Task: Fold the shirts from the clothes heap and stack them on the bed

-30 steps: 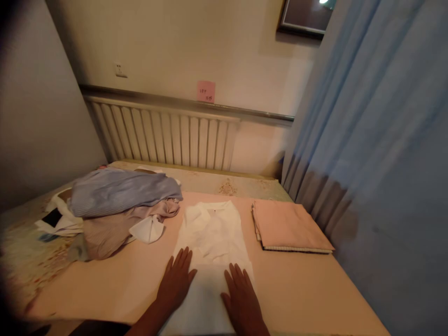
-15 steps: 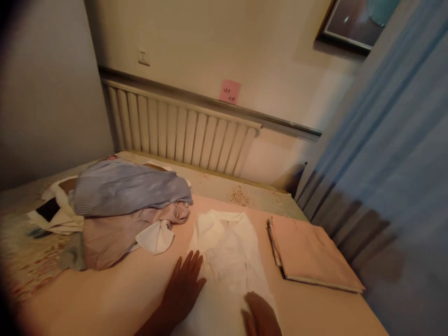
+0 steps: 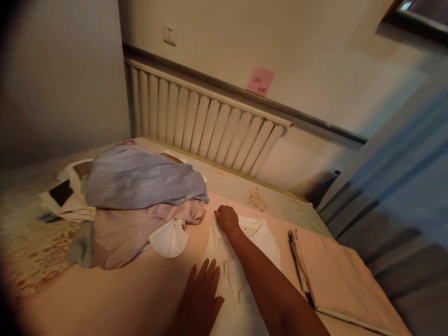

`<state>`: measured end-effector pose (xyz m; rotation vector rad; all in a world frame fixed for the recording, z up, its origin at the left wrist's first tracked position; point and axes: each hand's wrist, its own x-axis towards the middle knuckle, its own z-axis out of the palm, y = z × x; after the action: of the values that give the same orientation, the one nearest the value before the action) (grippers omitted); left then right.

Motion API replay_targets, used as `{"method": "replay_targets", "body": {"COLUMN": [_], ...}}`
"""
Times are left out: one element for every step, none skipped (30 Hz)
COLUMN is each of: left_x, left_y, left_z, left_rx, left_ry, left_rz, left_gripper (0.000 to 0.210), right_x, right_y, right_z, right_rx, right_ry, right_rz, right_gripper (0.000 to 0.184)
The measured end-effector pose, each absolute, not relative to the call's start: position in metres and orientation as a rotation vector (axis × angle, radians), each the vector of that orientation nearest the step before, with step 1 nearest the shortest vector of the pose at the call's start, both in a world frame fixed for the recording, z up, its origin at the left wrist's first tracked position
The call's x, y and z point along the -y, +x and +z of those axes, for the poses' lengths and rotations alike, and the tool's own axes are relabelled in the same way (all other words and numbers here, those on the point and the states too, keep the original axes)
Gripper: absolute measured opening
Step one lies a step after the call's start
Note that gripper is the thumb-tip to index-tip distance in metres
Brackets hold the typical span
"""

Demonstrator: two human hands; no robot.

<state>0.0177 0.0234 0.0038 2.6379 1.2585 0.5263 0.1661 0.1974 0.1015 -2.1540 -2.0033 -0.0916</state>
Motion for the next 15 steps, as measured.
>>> {"method": "replay_targets", "body": {"left_x": [-0.023, -0.023, -0.023, -0.022, -0.022, -0.022, -0.022, -0.022, -0.022, -0.022, -0.022, -0.022, -0.022, -0.022, -0.022], "left_y": [0.017, 0.017, 0.016, 0.016, 0.015, 0.015, 0.015, 0.015, 0.015, 0.016, 0.017, 0.018, 0.019, 0.02, 0.021], "left_z": [0.005, 0.005, 0.006, 0.007, 0.007, 0.007, 0.007, 0.006, 0.005, 0.003, 0.001, -0.001, -0.004, -0.006, -0.008], "left_rx": [-1.253, -1.247, -1.243, -1.238, -1.232, -1.228, -1.228, -1.23, -1.233, -1.238, -1.242, -1.248, -1.254, -1.263, -1.275], "left_ry": [2.626, 2.619, 2.616, 2.617, 2.62, 2.622, 2.623, 2.624, 2.628, 2.632, 2.64, 2.648, 2.657, 2.667, 2.676], "left_rz": [0.506, 0.494, 0.489, 0.489, 0.491, 0.492, 0.492, 0.493, 0.5, 0.513, 0.53, 0.549, 0.57, 0.591, 0.608], "left_gripper": [0.057, 0.058, 0.058, 0.059, 0.06, 0.061, 0.062, 0.062, 0.061, 0.061, 0.061, 0.061, 0.062, 0.062, 0.062], "right_x": [-0.206, -0.212, -0.218, -0.223, -0.228, -0.232, -0.235, -0.238, -0.24, -0.241, -0.241, -0.24, -0.238, -0.235, -0.232], "right_y": [0.163, 0.16, 0.159, 0.158, 0.158, 0.158, 0.159, 0.16, 0.16, 0.161, 0.161, 0.162, 0.162, 0.161, 0.161], "right_z": [0.097, 0.094, 0.09, 0.088, 0.085, 0.083, 0.082, 0.08, 0.078, 0.076, 0.074, 0.072, 0.069, 0.067, 0.064], "right_rx": [2.029, 2.053, 2.077, 2.102, 2.13, 2.159, 2.186, 2.208, 2.222, 2.228, 2.226, 2.219, 2.211, 2.204, 2.199], "right_ry": [-2.18, -2.209, -2.237, -2.262, -2.281, -2.291, -2.294, -2.29, -2.284, -2.275, -2.265, -2.253, -2.239, -2.224, -2.209], "right_rz": [-0.08, -0.064, -0.043, -0.018, 0.011, 0.039, 0.062, 0.077, 0.082, 0.074, 0.054, 0.028, -0.002, -0.029, -0.051], "right_gripper": [0.029, 0.032, 0.035, 0.037, 0.037, 0.036, 0.033, 0.029, 0.026, 0.025, 0.025, 0.026, 0.027, 0.027, 0.027]}}
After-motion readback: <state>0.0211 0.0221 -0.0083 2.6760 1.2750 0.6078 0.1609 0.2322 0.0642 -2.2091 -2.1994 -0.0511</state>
